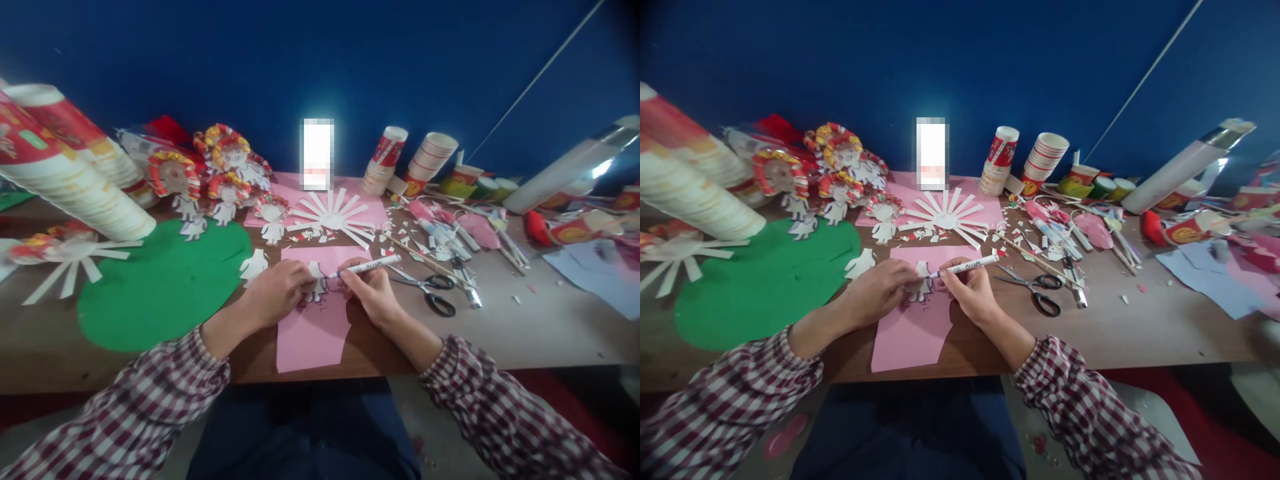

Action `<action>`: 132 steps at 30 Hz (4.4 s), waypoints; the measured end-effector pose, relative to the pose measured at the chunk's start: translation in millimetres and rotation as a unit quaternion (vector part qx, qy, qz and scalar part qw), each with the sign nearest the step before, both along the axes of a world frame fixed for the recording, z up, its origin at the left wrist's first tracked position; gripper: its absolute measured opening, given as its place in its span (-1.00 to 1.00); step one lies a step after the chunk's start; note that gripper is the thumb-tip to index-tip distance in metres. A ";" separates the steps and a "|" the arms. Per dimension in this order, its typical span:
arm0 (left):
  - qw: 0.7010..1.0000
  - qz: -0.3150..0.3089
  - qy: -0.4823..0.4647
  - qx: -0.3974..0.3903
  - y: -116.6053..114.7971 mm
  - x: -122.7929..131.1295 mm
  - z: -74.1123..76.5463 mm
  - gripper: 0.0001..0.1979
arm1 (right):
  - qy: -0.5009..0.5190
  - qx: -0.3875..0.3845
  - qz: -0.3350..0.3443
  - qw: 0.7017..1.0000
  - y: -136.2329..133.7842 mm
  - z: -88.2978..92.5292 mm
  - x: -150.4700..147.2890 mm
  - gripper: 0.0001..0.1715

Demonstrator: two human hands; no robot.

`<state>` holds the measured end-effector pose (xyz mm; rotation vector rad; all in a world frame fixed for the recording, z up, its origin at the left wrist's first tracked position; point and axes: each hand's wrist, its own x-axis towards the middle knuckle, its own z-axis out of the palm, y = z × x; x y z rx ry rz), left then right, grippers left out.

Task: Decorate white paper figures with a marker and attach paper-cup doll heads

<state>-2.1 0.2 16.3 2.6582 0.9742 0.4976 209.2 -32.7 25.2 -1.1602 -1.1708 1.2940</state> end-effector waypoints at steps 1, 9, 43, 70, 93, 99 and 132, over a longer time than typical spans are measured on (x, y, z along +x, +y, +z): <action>1.000 0.001 0.001 0.000 0.1 0.1 0.5 -0.67 | 0.014 -0.006 -0.006 1.000 0.4 -0.2 0.4 -0.67; 0.999 0.034 0.003 0.026 -4.7 3.2 -0.3 -0.70 | 0.078 -0.035 -0.014 0.996 0.7 2.1 2.5 -0.67; 0.997 0.033 -0.074 0.019 -9.6 -1.4 -8.3 -0.69 | 0.158 -0.027 -0.034 0.987 -7.2 13.0 12.5 -0.76; 0.988 0.144 -0.063 0.005 -70.5 -27.1 3.4 -0.82 | -0.210 0.091 0.020 0.973 -54.8 4.1 9.5 -0.91; 0.966 0.250 -0.042 0.051 -107.4 -34.8 6.9 -0.59 | -0.604 0.320 0.001 0.730 -70.3 -16.8 30.8 -0.63; 0.949 0.290 -0.120 0.020 -107.1 -42.4 4.5 -0.88 | -0.608 0.308 -0.021 0.731 -76.7 -18.7 32.1 -0.60; 0.995 -0.001 -0.018 -0.102 45.6 17.1 9.4 -0.82 | -0.535 0.213 -0.029 0.817 -81.1 -9.0 28.1 -0.61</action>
